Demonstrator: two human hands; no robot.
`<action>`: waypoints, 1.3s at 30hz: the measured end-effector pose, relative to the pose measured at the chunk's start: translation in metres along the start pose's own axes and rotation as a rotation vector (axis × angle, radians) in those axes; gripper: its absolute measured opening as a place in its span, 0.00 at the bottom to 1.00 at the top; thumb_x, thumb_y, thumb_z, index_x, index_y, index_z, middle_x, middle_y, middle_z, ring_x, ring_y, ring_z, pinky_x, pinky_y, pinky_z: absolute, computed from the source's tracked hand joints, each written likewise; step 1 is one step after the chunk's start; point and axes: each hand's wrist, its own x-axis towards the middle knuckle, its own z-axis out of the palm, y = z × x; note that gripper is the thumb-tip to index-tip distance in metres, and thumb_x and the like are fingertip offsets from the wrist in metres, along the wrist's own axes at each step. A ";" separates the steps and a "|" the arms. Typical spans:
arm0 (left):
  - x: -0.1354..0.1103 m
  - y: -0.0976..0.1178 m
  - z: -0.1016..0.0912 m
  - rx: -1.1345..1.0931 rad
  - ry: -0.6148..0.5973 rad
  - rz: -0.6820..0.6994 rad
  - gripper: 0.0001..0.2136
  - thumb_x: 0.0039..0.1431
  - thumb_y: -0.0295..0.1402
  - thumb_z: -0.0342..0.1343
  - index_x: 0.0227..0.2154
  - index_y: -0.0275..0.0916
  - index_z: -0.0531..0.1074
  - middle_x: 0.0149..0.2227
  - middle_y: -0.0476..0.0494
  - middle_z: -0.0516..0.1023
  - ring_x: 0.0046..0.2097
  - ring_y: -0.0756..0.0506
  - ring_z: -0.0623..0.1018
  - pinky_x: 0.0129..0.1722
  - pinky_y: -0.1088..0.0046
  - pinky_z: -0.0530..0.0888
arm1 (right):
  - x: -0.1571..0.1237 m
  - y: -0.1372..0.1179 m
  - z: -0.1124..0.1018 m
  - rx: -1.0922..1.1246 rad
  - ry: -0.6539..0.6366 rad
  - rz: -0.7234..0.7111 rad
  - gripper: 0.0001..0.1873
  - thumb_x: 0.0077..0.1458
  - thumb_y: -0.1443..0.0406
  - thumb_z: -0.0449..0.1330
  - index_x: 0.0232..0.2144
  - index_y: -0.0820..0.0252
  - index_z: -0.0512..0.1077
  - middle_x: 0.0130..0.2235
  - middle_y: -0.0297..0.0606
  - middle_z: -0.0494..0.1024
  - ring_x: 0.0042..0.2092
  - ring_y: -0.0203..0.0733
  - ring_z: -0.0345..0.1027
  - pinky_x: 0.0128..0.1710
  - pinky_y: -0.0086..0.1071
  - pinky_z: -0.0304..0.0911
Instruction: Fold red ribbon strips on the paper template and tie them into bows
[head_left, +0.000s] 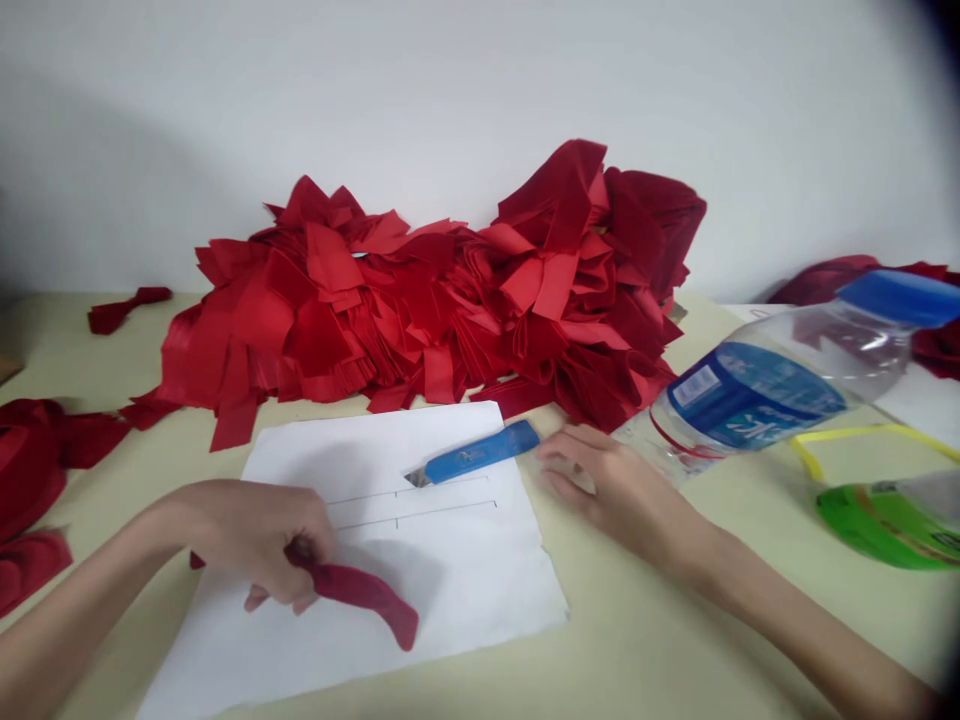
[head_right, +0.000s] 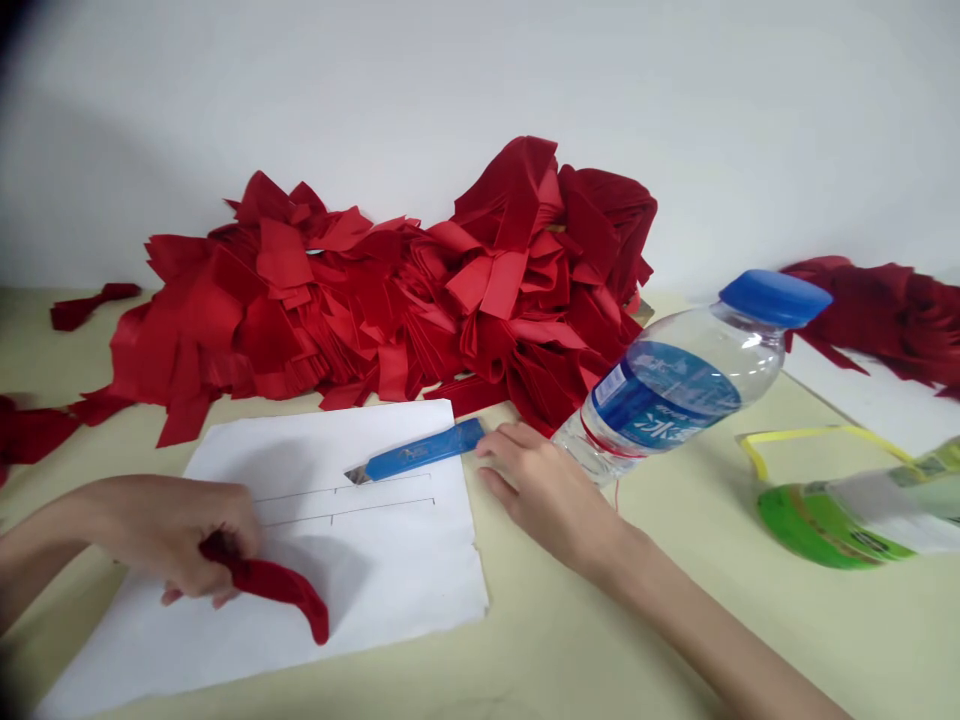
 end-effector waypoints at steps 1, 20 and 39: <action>0.001 0.000 -0.001 -0.010 0.001 0.009 0.07 0.48 0.30 0.53 0.27 0.40 0.77 0.18 0.50 0.71 0.22 0.47 0.73 0.20 0.77 0.61 | 0.003 -0.002 -0.001 0.022 0.047 -0.033 0.10 0.58 0.69 0.52 0.42 0.61 0.69 0.44 0.44 0.71 0.45 0.46 0.67 0.44 0.41 0.65; 0.018 0.016 0.021 -0.676 0.473 0.193 0.10 0.55 0.37 0.56 0.36 0.37 0.75 0.32 0.44 0.80 0.35 0.46 0.78 0.38 0.71 0.74 | 0.019 -0.026 0.014 0.869 -0.041 0.317 0.11 0.50 0.61 0.61 0.36 0.60 0.75 0.35 0.35 0.77 0.33 0.36 0.70 0.32 0.29 0.66; 0.018 0.007 0.032 -0.539 0.829 0.175 0.14 0.52 0.39 0.59 0.41 0.41 0.74 0.45 0.44 0.78 0.44 0.42 0.76 0.44 0.68 0.73 | 0.009 -0.020 0.020 0.928 0.005 0.329 0.10 0.51 0.58 0.61 0.29 0.59 0.70 0.23 0.29 0.71 0.24 0.32 0.65 0.24 0.26 0.59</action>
